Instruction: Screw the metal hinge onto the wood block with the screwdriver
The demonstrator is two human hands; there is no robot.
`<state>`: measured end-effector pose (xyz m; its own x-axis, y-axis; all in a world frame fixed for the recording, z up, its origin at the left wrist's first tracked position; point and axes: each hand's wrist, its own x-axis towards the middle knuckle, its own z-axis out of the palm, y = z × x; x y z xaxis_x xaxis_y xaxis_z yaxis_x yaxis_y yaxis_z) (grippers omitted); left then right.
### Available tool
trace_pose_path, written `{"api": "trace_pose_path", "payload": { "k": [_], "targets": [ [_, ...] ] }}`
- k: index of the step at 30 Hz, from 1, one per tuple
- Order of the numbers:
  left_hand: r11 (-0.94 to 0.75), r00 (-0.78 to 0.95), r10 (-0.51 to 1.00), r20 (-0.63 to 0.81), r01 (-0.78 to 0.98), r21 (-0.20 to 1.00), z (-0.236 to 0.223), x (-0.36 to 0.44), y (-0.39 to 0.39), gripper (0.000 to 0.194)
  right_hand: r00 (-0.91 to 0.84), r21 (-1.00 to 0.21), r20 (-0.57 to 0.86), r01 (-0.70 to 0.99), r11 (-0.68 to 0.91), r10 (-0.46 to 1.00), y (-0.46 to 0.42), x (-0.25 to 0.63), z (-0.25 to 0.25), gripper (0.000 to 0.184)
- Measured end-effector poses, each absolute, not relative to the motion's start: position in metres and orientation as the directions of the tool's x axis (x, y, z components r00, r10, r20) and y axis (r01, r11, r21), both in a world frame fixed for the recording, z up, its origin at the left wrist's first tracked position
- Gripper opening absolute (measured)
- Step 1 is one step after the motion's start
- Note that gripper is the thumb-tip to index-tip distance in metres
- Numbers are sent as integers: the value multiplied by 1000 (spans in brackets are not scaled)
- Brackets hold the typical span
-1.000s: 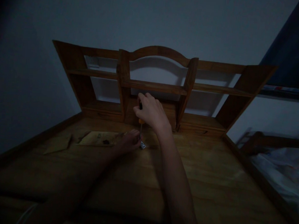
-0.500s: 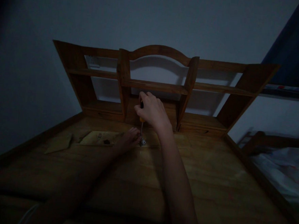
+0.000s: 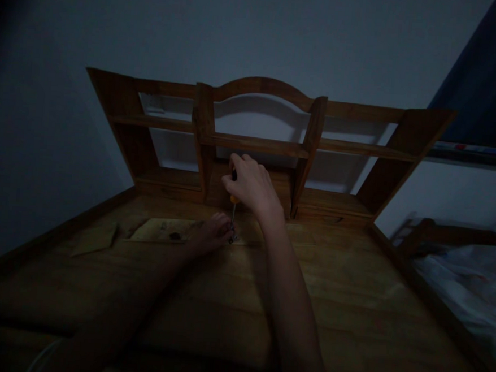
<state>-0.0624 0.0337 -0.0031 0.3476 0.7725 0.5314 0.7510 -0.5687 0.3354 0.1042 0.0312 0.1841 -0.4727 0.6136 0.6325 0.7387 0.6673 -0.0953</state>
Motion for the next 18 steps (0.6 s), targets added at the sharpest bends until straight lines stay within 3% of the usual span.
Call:
{"api": "trace_pose_path", "payload": {
  "k": [7, 18],
  "targets": [
    [-556, 321, 772, 549, 761, 336, 1, -62, 29, 9, -471, -96, 635, 738, 668, 612, 31, 104, 185, 18],
    [-514, 314, 836, 450, 734, 444, -1, -67, 29, 13, -477, -93, 630, 738, 669, 613, 30, 104, 185, 18]
  ]
}}
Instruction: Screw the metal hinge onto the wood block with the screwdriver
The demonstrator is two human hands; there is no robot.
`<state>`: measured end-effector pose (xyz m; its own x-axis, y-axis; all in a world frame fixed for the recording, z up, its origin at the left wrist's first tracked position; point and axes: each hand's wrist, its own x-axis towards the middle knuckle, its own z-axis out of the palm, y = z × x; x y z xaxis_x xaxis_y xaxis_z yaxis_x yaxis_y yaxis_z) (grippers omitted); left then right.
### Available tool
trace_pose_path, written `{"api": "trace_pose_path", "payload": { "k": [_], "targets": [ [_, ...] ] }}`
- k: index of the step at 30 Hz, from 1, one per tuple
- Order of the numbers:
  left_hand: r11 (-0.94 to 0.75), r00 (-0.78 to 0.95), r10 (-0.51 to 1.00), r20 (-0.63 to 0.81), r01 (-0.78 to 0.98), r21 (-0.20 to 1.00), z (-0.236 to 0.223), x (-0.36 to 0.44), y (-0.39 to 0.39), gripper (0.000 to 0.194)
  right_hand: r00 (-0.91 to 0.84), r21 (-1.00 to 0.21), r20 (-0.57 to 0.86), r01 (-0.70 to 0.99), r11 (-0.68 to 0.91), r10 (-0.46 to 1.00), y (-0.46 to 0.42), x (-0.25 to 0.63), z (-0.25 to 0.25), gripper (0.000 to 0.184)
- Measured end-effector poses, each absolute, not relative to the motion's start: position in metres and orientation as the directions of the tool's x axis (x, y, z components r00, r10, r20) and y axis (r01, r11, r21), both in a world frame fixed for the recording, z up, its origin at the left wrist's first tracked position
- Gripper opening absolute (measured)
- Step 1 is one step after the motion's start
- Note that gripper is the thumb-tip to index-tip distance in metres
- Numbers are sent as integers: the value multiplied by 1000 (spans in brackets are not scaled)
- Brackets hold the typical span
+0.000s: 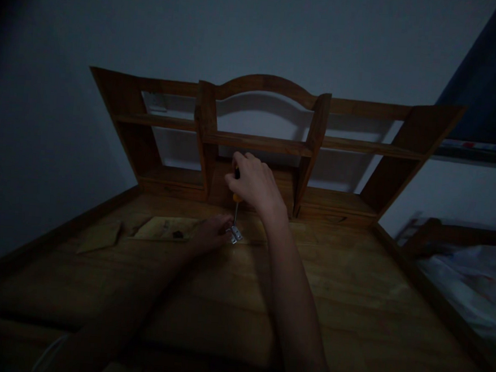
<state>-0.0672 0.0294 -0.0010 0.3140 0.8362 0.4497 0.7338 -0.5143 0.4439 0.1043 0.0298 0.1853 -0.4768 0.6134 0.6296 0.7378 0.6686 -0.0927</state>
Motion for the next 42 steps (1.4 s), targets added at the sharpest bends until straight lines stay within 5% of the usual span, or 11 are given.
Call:
{"api": "trace_pose_path", "payload": {
  "k": [15, 42],
  "targets": [
    [-474, 246, 880, 406, 407, 781, -7, -70, 38, 20, -469, -86, 630, 750, 656, 618, 30, 105, 185, 18],
    [-458, 209, 883, 420, 578, 675, -15, -69, 45, 14, -468, -88, 654, 734, 674, 595, 32, 106, 183, 16]
  ]
}}
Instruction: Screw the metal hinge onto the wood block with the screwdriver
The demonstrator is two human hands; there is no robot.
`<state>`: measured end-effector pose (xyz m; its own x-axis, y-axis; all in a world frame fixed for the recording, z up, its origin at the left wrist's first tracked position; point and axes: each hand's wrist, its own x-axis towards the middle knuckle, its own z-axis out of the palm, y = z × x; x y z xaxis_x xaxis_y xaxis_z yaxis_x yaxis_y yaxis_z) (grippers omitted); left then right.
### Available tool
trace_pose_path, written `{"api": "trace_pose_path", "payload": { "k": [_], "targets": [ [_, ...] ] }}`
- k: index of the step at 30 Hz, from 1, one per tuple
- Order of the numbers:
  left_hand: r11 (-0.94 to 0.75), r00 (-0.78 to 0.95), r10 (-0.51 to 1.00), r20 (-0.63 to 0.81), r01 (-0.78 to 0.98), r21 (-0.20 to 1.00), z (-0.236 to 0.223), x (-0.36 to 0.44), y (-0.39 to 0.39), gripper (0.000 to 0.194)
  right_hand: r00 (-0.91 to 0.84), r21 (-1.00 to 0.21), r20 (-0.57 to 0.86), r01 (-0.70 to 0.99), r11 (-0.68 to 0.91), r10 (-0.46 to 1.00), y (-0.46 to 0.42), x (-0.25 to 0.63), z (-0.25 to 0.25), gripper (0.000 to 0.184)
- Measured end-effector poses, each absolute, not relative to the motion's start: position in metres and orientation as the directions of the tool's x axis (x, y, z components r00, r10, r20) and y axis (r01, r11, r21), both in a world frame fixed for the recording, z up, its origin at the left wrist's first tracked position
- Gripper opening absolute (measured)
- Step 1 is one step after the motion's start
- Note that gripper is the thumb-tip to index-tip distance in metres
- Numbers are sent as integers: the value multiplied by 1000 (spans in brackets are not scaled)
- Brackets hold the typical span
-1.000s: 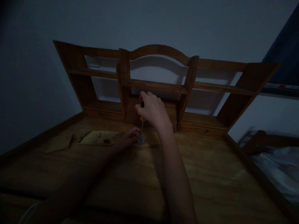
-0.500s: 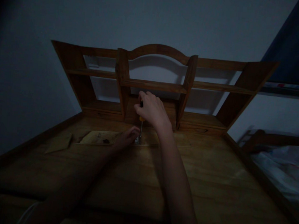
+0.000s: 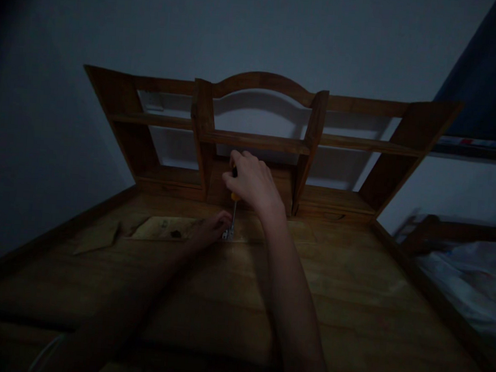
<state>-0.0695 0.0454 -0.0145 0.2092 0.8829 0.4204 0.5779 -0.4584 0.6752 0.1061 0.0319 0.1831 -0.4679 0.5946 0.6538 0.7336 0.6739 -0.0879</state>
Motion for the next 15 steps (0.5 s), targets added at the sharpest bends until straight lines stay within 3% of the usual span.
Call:
{"api": "trace_pose_path", "payload": {
  "k": [15],
  "targets": [
    [-497, 233, 853, 468, 638, 589, -13, -70, 44, 12, -472, -93, 643, 734, 673, 603, 32, 105, 183, 17]
  ]
}}
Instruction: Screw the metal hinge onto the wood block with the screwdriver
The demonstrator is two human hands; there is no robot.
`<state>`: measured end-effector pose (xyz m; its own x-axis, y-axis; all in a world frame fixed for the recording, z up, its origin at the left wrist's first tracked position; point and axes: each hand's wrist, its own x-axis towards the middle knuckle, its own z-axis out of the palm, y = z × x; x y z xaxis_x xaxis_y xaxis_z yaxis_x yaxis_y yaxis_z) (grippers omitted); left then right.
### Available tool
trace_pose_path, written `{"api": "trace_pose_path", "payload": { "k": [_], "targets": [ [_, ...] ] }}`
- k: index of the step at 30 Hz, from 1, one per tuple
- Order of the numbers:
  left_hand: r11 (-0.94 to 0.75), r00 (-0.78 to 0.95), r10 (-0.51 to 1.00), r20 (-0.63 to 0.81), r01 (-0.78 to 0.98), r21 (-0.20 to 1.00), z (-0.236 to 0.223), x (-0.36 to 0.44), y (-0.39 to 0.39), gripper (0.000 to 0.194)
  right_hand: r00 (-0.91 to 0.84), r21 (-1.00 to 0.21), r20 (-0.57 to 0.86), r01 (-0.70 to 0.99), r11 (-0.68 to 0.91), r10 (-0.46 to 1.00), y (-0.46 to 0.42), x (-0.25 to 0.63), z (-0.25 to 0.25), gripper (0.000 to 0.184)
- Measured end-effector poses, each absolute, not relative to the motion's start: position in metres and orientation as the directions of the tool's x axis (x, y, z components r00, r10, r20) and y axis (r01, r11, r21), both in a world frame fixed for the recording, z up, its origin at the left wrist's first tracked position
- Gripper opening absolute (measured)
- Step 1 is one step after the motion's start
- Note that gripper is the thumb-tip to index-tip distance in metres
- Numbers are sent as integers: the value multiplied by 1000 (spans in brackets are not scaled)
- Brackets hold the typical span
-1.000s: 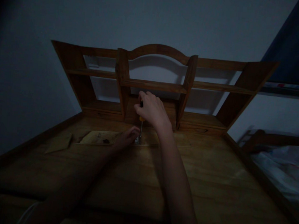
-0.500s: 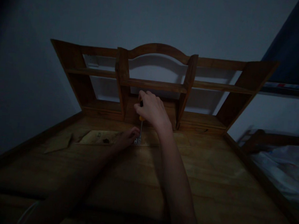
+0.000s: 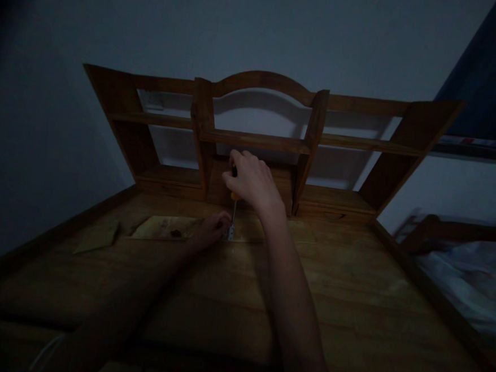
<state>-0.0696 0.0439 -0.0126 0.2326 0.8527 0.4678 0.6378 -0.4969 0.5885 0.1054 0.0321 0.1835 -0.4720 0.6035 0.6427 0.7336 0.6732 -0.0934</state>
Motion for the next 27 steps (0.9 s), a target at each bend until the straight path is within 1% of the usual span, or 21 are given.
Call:
{"api": "trace_pose_path", "payload": {
  "k": [5, 15, 18, 23, 27],
  "targets": [
    [-490, 235, 858, 457, 638, 593, -12, -69, 43, 19, -477, -97, 639, 729, 678, 604, 33, 106, 184, 17],
    [-477, 235, 864, 446, 666, 573, -9, -68, 38, 20, -477, -107, 636, 723, 682, 606, 33, 106, 184, 15],
    [-480, 247, 860, 447, 691, 541, -8, -68, 37, 18, -477, -109, 636, 723, 682, 607, 34, 105, 184, 16],
    [-493, 269, 839, 474, 743, 452, -9, -68, 37, 9, -473, -101, 649, 722, 684, 595, 34, 106, 183, 16],
    [-494, 283, 829, 483, 775, 395, -10, -68, 38, 9, -477, -109, 632, 726, 679, 611, 34, 106, 184, 16]
  ]
}}
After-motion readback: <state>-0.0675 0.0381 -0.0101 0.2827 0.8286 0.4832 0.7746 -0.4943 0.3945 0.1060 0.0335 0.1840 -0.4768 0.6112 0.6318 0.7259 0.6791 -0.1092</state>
